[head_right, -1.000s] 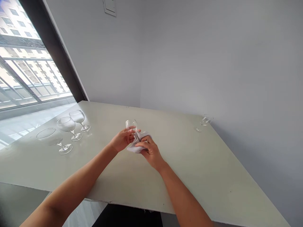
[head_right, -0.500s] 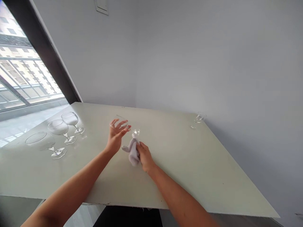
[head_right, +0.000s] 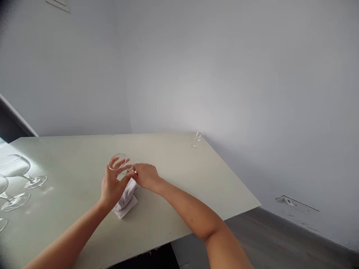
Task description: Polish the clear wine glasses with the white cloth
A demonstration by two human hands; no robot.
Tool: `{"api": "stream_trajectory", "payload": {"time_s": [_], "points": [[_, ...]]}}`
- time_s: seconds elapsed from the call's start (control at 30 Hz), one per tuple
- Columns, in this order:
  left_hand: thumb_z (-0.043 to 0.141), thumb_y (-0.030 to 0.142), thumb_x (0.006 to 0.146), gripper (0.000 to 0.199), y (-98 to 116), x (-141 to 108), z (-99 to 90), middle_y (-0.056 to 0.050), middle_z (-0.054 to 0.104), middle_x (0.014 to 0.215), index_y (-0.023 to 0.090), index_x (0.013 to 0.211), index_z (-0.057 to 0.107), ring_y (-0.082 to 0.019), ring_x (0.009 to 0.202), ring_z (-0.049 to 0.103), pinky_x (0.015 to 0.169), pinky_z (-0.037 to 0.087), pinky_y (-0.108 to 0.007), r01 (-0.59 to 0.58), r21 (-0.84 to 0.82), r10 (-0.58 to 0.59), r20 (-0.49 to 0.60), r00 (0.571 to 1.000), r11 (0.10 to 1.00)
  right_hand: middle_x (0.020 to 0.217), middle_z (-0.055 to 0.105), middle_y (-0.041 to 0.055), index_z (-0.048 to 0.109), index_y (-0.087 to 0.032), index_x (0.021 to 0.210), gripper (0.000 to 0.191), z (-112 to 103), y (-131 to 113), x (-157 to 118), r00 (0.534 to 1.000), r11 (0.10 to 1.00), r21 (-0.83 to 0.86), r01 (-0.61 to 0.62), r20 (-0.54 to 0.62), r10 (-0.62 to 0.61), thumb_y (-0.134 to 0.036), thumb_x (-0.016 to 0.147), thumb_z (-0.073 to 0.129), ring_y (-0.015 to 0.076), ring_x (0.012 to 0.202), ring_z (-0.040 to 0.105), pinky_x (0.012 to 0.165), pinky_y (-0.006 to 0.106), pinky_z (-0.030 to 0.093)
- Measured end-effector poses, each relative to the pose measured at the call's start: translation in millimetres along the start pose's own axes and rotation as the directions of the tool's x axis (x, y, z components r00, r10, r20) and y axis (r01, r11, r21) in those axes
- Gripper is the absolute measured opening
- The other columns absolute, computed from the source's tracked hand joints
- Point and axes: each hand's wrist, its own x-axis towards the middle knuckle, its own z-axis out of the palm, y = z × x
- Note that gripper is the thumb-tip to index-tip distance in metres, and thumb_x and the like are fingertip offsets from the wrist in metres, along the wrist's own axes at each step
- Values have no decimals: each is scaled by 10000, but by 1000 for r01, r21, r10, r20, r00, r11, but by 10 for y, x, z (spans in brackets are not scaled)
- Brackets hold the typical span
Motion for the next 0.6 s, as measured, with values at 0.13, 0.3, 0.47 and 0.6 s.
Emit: {"api": "stream_trajectory", "payload": {"time_s": [0.13,0.3,0.47,0.6], "points": [[589,408,728,787,-164,40,41,-101,388,1339,287,1354,128,-241,1132,471,856,425,-401,-121,193,114,49,992,974,638,593,-21,572,-187,650,202,138,387,40,978,986,115,-116,-161,134,-311,791,500,99,588,505,555,200,317],[429,389,820,450,-508,80,137,-81,504,1209,243,1243,386,-238,1115,471,900,385,-406,-56,375,-20,197,980,925,665,617,23,576,-164,668,228,-112,1362,100,850,913,162,-374,-333,407,-275,800,428,125,613,541,598,213,361],[399,347,814,302,-673,107,189,-47,556,1130,247,1065,534,-231,1044,511,874,395,-378,8,424,-132,264,955,906,588,608,32,568,-160,647,238,-370,2218,163,699,798,203,-568,-394,597,-260,787,403,132,529,542,576,227,387],[413,334,798,247,-695,120,177,-15,561,1134,267,971,575,-218,1030,520,858,405,-355,12,393,-117,243,963,919,569,609,30,552,-160,622,231,-363,2553,254,629,743,228,-630,-411,660,-238,787,411,116,453,526,565,232,396]]}}
